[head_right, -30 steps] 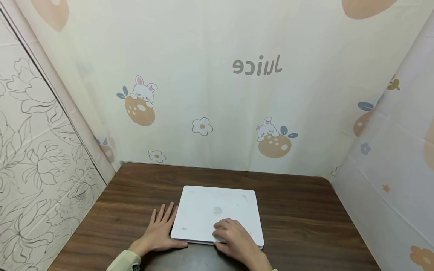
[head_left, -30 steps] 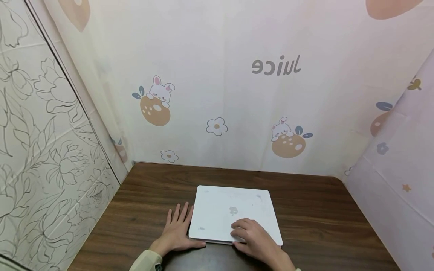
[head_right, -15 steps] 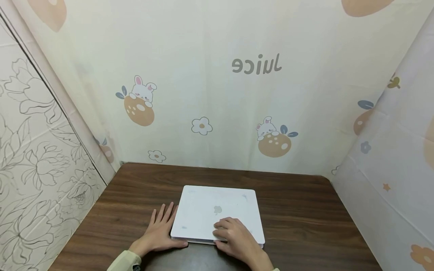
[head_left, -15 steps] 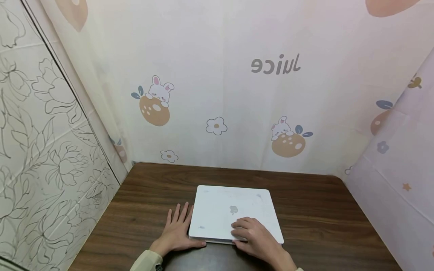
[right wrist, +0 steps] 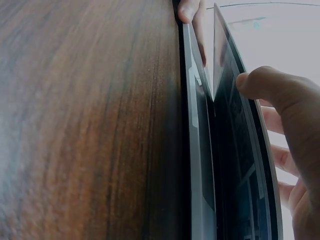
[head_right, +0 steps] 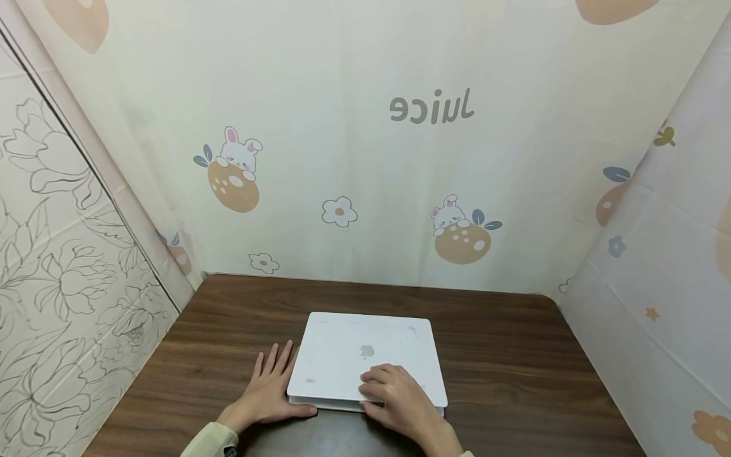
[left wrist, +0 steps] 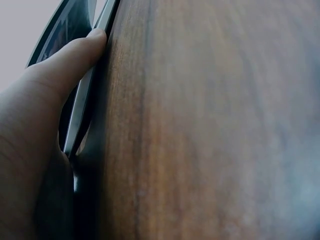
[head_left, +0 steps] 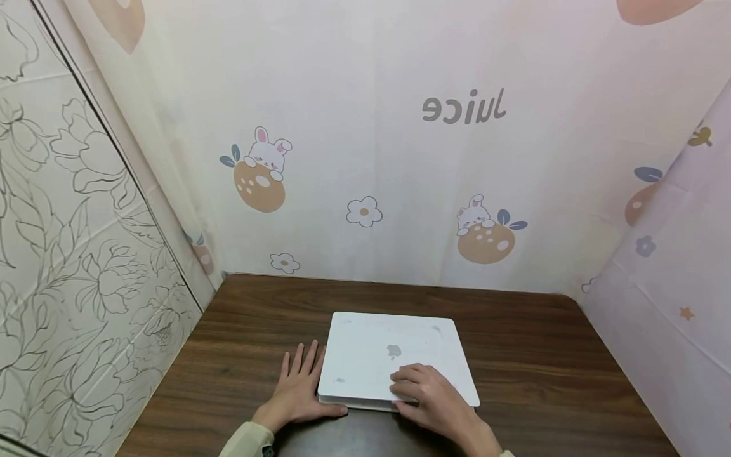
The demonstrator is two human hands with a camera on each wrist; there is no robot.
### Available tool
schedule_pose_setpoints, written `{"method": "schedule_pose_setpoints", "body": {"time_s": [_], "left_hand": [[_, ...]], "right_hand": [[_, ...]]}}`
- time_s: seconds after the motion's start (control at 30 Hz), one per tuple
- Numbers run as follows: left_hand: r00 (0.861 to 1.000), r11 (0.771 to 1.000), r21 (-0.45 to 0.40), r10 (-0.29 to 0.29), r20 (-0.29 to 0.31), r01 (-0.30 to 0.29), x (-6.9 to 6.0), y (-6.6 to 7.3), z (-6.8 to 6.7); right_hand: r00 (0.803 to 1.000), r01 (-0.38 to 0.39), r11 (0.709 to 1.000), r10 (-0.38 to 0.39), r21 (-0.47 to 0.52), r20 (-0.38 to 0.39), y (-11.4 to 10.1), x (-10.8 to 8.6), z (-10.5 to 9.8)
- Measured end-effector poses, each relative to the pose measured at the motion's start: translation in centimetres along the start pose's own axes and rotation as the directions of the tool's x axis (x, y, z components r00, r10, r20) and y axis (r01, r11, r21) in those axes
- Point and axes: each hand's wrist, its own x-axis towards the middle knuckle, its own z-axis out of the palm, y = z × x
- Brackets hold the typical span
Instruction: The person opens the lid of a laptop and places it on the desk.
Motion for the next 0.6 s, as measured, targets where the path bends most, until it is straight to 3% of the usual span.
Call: {"method": "schedule_pose_setpoints", "body": {"time_s": [0.3,0.6], "left_hand": [[1.000,1.000,-0.017,-0.005,0.010,0.005,0.04,-0.05,-0.06],[1.000,0.999,-0.039,-0.002,-0.009,0.001,0.05,-0.14,0.17]], "right_hand": [[0.997,0.037,0.999,-0.037,-0.010,-0.066,0.50,0.09,-0.17],[0.994,0.020,1.000,-0.022,-0.020,-0.107,0.69,0.30,-0.45]]}}
